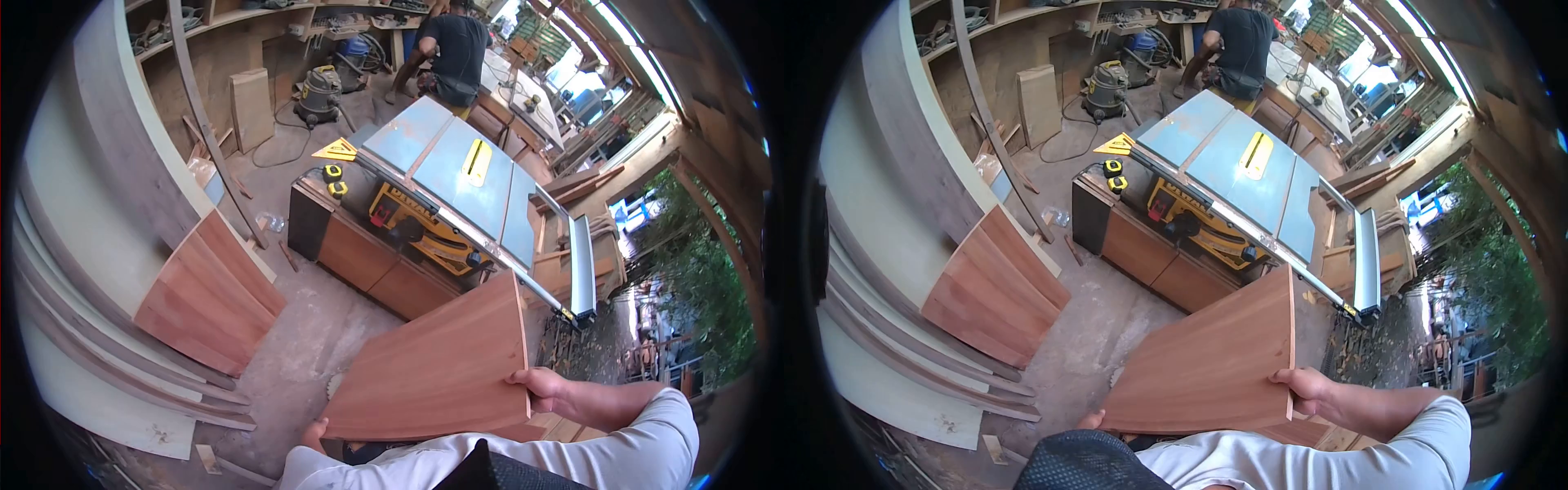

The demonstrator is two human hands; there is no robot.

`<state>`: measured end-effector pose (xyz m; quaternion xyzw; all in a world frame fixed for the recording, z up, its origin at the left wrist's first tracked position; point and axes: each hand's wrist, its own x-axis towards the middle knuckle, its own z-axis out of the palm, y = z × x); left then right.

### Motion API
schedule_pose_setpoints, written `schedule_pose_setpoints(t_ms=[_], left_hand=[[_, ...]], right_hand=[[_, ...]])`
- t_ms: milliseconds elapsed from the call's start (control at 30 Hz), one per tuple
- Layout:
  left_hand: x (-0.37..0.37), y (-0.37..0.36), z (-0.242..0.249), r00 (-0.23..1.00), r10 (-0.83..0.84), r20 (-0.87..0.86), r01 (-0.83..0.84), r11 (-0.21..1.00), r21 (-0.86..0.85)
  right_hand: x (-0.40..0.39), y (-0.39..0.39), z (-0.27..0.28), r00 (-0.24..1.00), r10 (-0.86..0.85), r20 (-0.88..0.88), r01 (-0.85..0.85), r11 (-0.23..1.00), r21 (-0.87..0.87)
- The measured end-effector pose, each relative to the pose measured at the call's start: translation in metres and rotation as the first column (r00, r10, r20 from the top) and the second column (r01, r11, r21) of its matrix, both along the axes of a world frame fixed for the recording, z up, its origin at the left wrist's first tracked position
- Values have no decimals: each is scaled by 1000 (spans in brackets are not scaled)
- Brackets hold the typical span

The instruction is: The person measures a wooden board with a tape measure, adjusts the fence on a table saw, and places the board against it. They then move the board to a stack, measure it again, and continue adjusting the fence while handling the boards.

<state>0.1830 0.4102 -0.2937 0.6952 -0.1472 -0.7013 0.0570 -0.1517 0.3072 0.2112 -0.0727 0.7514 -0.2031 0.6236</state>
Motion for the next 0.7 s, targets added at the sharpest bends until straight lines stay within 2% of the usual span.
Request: schedule_pose_setpoints(t_ms=[133, 233, 300, 367, 400, 433, 467, 500, 533, 567, 600, 633, 667, 700], left_hand=[[-11, 68, -80, 994, -86, 62, 88, 995, -37], [-17, 93, -103, 983, -151, 106, 152, 988, -10], [-6, 129, -117, 966, -215, 147, 209, 976, 53], [7, 148, -117, 937, -290, 193, 275, 956, 102], [15, 158, -121, 918, -330, 219, 312, 943, 112], [22, 169, -120, 895, -373, 244, 352, 928, 124], [23, 182, -124, 873, -408, 267, 385, 913, 136], [17, 158, -57, 870, -414, 268, 388, 910, 147], [30, 149, 30, 994, -76, 72, 59, 974, 218], [35, 123, 144, 950, 303, -78, -261, 904, 338], [22, 144, 69, 950, 306, -66, -268, 903, 335], [18, 163, -3, 883, 377, -281, -287, 906, 311], [31, 190, -73, 772, 416, -481, -303, 906, 296], [34, 210, -66, 783, 419, -460, -302, 902, 308]], right_hand=[[13, -9, 4, 994, 92, -52, -92, 996, 7], [26, -17, 19, 984, 166, -70, -163, 985, 47], [30, -22, 20, 977, 209, 46, -212, 974, 77], [49, -24, 32, 966, 257, 25, -258, 964, 64], [73, -23, 48, 949, 306, -81, -299, 951, 83], [74, -21, 49, 954, 291, -71, -285, 954, 88], [73, -20, 49, 919, 391, -50, -390, 920, 28], [71, -21, 51, 871, 491, -36, -492, 870, -31], [74, -21, 59, 846, 533, -1, -532, 845, -47], [77, -20, 69, 818, 574, 34, -571, 818, -71], [76, -18, 76, 780, 625, 29, -618, 777, -125], [71, -20, 83, 775, 631, 34, -622, 771, -135], [64, -18, 89, 691, 723, -10, -714, 680, -165], [57, -13, 94, 600, 799, -43, -790, 584, -184]])
